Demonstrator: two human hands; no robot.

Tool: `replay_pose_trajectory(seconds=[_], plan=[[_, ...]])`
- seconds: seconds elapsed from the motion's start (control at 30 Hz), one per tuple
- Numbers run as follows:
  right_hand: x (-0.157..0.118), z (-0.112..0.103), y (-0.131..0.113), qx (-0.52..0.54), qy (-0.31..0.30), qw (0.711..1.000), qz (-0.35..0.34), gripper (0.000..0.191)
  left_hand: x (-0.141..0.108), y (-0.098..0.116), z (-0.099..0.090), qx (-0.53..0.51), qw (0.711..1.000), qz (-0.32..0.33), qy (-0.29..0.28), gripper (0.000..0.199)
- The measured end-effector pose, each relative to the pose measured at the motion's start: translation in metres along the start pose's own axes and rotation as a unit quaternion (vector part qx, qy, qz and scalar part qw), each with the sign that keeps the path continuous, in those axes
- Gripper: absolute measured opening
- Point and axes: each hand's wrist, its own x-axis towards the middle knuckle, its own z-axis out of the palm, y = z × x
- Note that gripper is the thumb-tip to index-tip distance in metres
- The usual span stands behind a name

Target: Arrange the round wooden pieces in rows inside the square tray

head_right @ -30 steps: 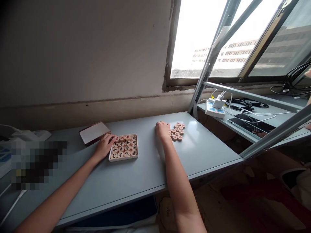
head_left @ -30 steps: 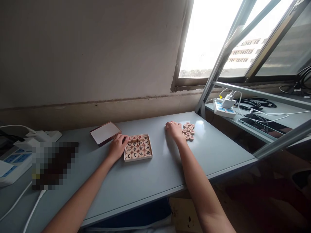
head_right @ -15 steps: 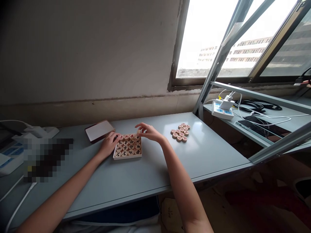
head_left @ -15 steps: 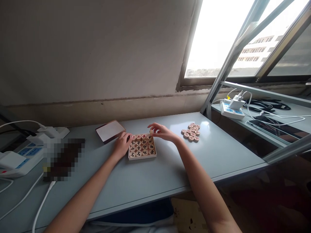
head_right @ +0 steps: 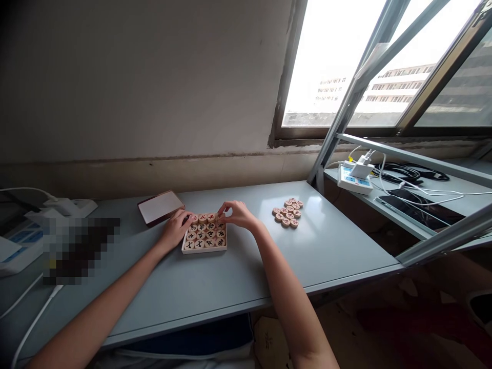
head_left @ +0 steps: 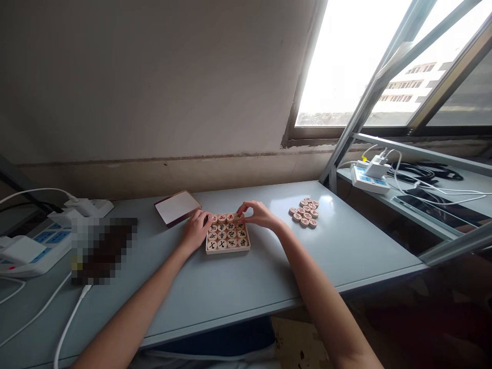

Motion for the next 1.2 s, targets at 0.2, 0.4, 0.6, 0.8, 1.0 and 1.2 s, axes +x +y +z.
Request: replay_pose_trajectory(seconds=[0.2, 0.4, 0.6, 0.8, 1.0, 1.2], plan=[[-0.0001, 0.0026, -0.0039, -0.005, -0.011, 1.0, -0.022, 0.014, 0.0, -0.0004, 0.0005, 0.002, 1.0, 0.003, 0.003, 0.03], [-0.0002, 0.0028, -0.003, -0.095, -0.009, 0.995, -0.031, 0.018, -0.0006, 0.0012, -0.0003, 0.01, 1.0, 0.0, 0.005, 0.029], [-0.0006, 0.0024, -0.0028, -0.115, -0.011, 0.993, -0.037, 0.019, -0.0004, 0.002, -0.0006, 0.01, 1.0, -0.003, 0.005, 0.028], [-0.001, 0.003, -0.0056, -0.126, -0.014, 0.992, -0.03, 0.017, -0.0004, 0.0017, -0.0007, 0.013, 1.0, -0.004, 0.001, 0.029], [-0.0006, 0.0023, -0.0062, -0.142, -0.019, 0.99, -0.021, 0.019, -0.0006, 0.0023, -0.0015, 0.013, 1.0, -0.007, -0.001, 0.03], [-0.0015, 0.0023, -0.0063, -0.135, -0.018, 0.99, -0.029, 0.018, -0.0001, 0.002, -0.0015, 0.007, 1.0, -0.003, -0.003, 0.03]])
